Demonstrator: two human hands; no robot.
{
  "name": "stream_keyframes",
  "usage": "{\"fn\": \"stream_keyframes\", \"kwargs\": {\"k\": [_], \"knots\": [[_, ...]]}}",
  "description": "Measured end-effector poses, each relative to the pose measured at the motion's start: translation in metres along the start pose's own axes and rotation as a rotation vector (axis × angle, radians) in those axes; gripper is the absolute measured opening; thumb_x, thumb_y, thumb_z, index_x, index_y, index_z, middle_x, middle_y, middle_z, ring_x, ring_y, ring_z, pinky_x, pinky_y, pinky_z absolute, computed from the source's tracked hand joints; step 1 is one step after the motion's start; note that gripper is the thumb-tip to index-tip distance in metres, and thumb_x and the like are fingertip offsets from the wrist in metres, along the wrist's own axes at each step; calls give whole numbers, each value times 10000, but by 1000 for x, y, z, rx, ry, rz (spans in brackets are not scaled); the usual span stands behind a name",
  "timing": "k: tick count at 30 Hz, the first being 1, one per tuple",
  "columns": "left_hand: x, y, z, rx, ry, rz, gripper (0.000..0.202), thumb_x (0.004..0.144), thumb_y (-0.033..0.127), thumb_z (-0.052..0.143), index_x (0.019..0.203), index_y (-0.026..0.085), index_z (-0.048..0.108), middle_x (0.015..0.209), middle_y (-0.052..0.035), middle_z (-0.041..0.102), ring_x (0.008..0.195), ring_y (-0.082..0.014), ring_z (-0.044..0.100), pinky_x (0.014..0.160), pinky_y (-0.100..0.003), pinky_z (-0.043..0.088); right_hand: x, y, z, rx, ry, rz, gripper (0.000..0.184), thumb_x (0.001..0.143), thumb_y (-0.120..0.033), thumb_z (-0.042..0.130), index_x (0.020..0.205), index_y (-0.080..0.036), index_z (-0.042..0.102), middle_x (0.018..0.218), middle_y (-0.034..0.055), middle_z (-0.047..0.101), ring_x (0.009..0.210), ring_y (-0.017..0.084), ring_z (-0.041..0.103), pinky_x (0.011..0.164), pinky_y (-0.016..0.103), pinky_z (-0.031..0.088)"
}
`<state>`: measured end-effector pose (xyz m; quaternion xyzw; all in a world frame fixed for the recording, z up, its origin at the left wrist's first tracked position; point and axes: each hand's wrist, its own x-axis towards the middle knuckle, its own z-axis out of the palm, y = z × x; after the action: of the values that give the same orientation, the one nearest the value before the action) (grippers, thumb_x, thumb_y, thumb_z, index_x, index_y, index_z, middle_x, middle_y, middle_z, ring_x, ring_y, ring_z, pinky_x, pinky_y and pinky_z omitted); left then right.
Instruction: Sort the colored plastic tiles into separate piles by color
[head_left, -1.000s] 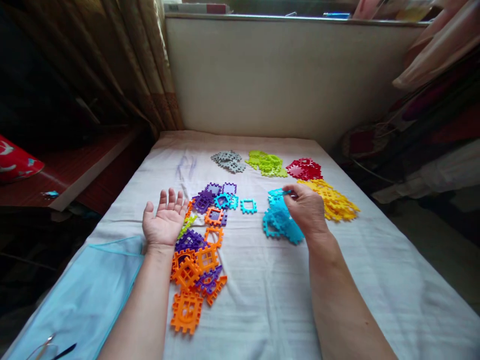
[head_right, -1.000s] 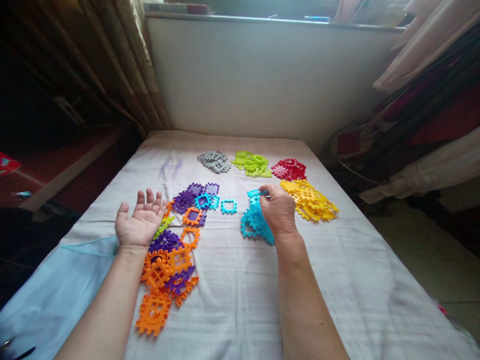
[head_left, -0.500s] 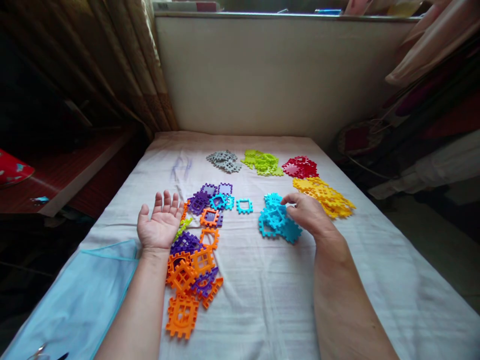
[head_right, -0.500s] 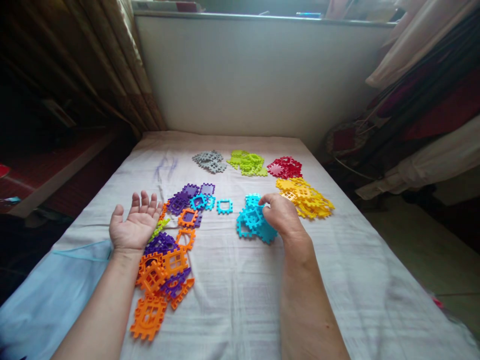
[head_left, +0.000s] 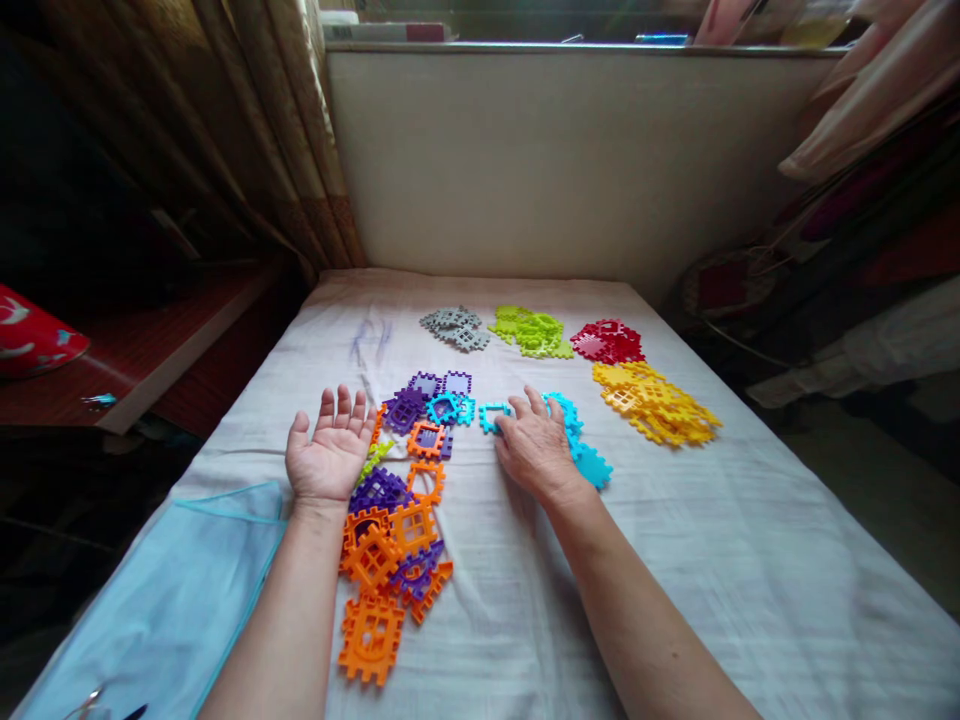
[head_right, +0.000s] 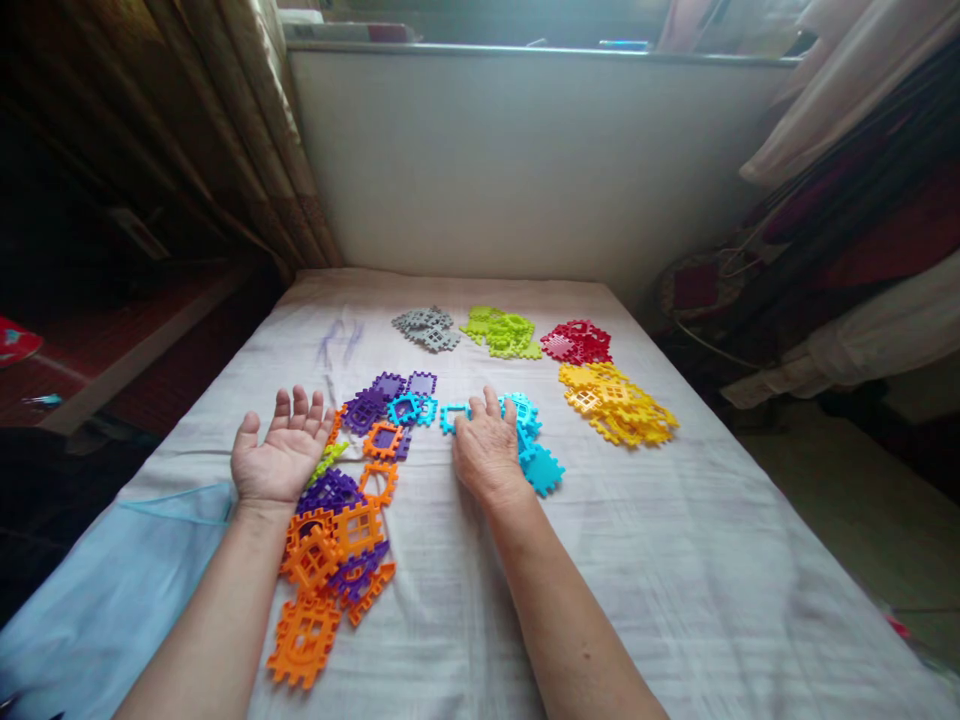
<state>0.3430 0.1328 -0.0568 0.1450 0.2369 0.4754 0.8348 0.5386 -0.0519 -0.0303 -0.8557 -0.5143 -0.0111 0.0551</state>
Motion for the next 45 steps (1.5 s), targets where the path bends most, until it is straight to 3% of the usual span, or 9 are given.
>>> {"fn": "stream_keyframes", "kwargs": {"k": [8,15,20,26,33,38,42,45], "knots": [[-3,-1,5,-20,44,5,334,892,450,424,971,228,661,1084,-54,731,1199,-233,601,1117,-472,350,0,-6,1,26,-25,-47,196,853,-165,555,951,-193,721,1331,113,599,1395,342,334,1117,558,205],[-4,-2,5,-21,38,4,328,891,444,443,984,218,661,1107,-63,720,1206,-235,595,1100,-465,380,-1,25,-14,-13,152,84,148,886,-210,549,954,-208,681,1332,99,601,1381,340,338,1098,600,170],[-3,-2,4,-7,22,6,308,884,437,459,987,225,657,1097,-66,721,1197,-236,599,1087,-469,387,-3,43,-10,-58,92,162,141,856,-231,578,914,-216,706,1290,100,624,1366,352,344,1082,603,190],[-5,-2,7,-26,45,6,331,901,438,431,983,211,657,1096,-63,721,1189,-229,607,1089,-461,386,-2,41,-7,-59,48,176,173,858,-241,559,894,-219,726,1260,92,639,1362,347,355,1083,594,192],[-6,-3,9,-54,67,-3,345,917,432,397,973,210,654,1068,-58,729,1178,-227,614,1093,-469,383,-2,19,-12,13,139,76,202,885,-252,542,979,-232,720,1298,96,622,1369,344,351,1087,588,191],[-5,-3,7,-71,58,-6,353,918,437,401,992,199,651,1068,-52,728,1159,-224,624,1099,-470,376,9,-19,-4,80,58,-89,316,902,-239,525,1181,-281,669,1370,80,572,1394,328,330,1104,554,216],[-5,-3,5,-64,41,-7,335,911,439,422,992,208,651,1085,-58,724,1165,-223,621,1079,-460,398,22,-37,9,75,11,-91,417,913,-197,493,1296,-317,604,1451,100,490,1422,313,296,1110,546,215],[-5,-3,5,-65,42,-10,338,916,435,412,992,208,651,1081,-54,725,1160,-221,624,1080,-459,396,26,-41,18,82,20,-82,394,920,-208,498,1279,-321,615,1479,101,457,1432,306,281,1115,547,209]]}}
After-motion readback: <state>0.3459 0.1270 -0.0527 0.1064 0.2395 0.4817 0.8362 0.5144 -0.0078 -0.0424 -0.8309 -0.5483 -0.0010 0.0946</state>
